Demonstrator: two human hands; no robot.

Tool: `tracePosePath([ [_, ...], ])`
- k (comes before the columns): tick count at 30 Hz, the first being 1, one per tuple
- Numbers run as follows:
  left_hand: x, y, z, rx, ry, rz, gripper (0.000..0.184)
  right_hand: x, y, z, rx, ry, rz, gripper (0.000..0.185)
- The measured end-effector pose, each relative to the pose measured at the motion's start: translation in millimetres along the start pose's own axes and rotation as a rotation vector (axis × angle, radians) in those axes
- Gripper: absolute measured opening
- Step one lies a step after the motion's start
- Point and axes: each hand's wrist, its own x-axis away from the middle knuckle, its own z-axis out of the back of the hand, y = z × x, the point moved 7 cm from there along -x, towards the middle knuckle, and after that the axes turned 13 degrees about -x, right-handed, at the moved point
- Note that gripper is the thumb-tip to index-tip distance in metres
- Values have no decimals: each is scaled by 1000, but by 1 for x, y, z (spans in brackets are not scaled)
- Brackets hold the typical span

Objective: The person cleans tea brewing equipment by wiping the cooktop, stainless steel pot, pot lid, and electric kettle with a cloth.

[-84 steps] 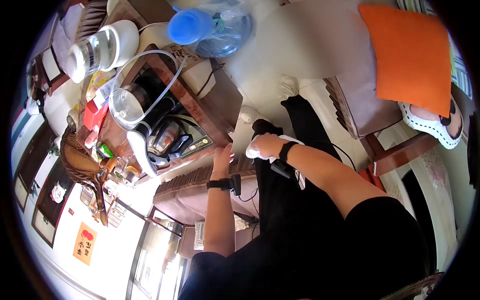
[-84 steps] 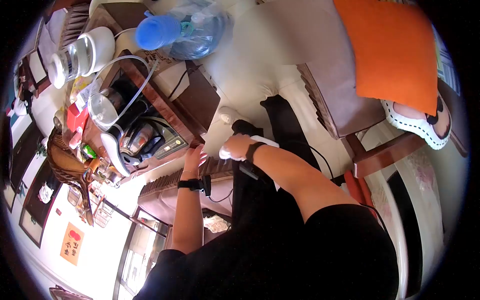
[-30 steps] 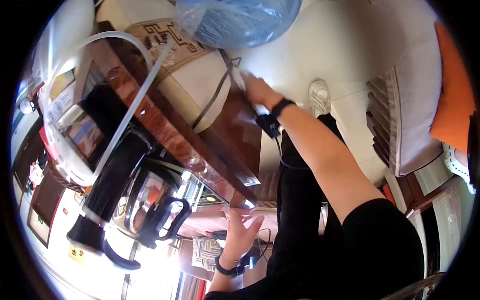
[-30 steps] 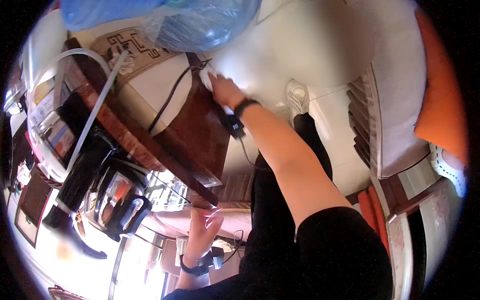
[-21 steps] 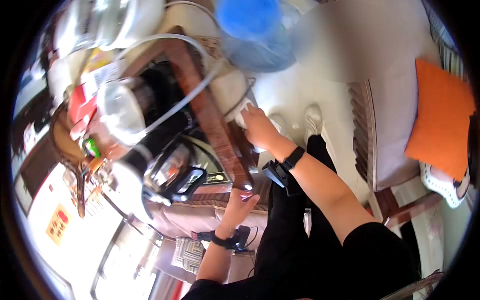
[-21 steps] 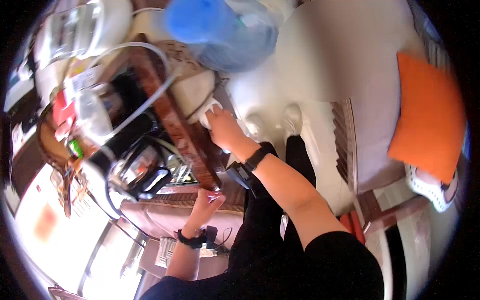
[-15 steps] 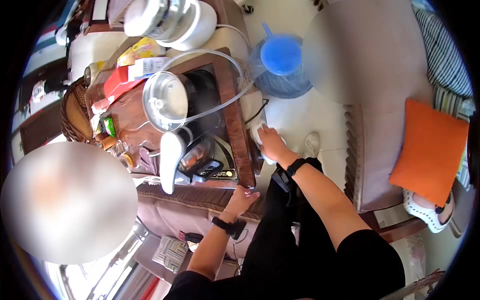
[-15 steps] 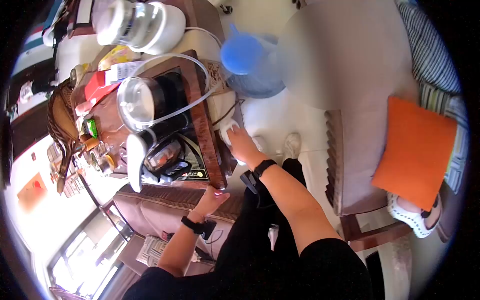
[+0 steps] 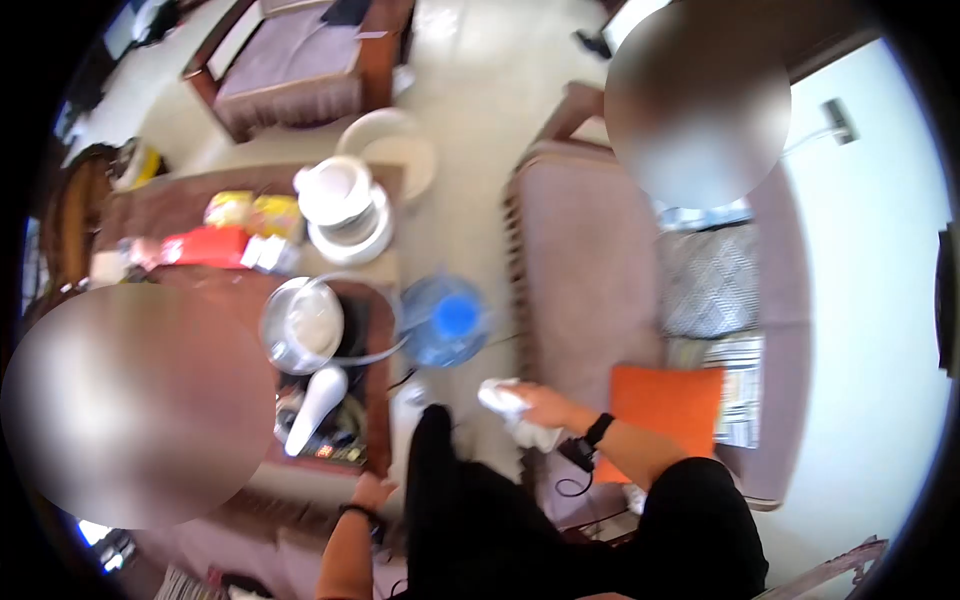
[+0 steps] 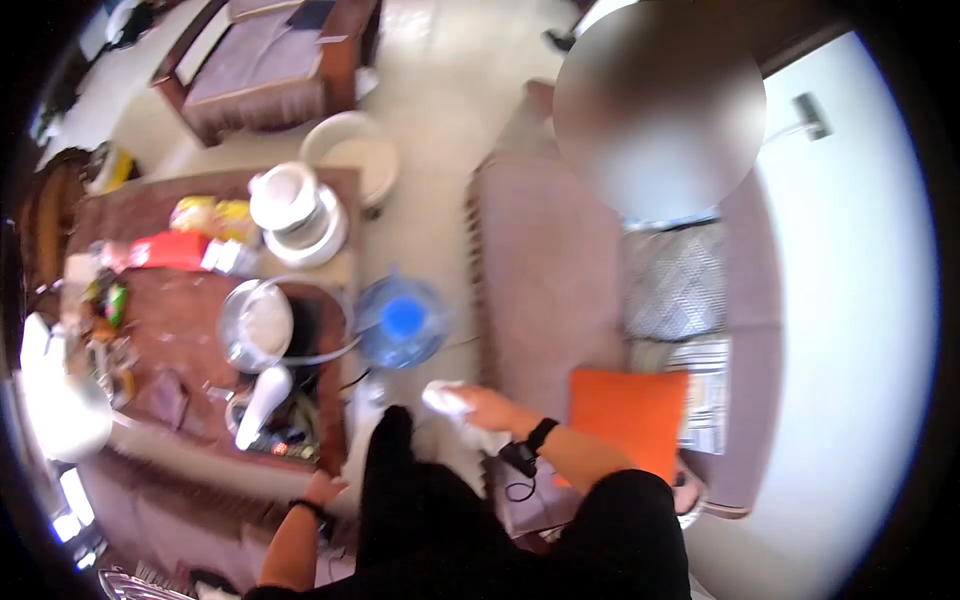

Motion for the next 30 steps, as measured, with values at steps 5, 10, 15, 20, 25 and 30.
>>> tracePosePath([
  [5,17,2,-1,102,13,326,85,25,-100,55,80,2,-225,67],
  [10,21,10,7,230,-42,414,89,50,-163,94,152,207,-215,67],
  [15,-14,-5,-38,222,-27,332,72,59,-223,117,249,384,-159,64],
  [20,5,26,-9,88,-30,235,73,37,-235,152,498,293,-67,62],
  [25,16,16,-10,490,8,721,48,-86,-260,151,442,97,178,62],
  [30,36,80,66,625,307,702,41,-170,-256,128,314,-129,410,63],
])
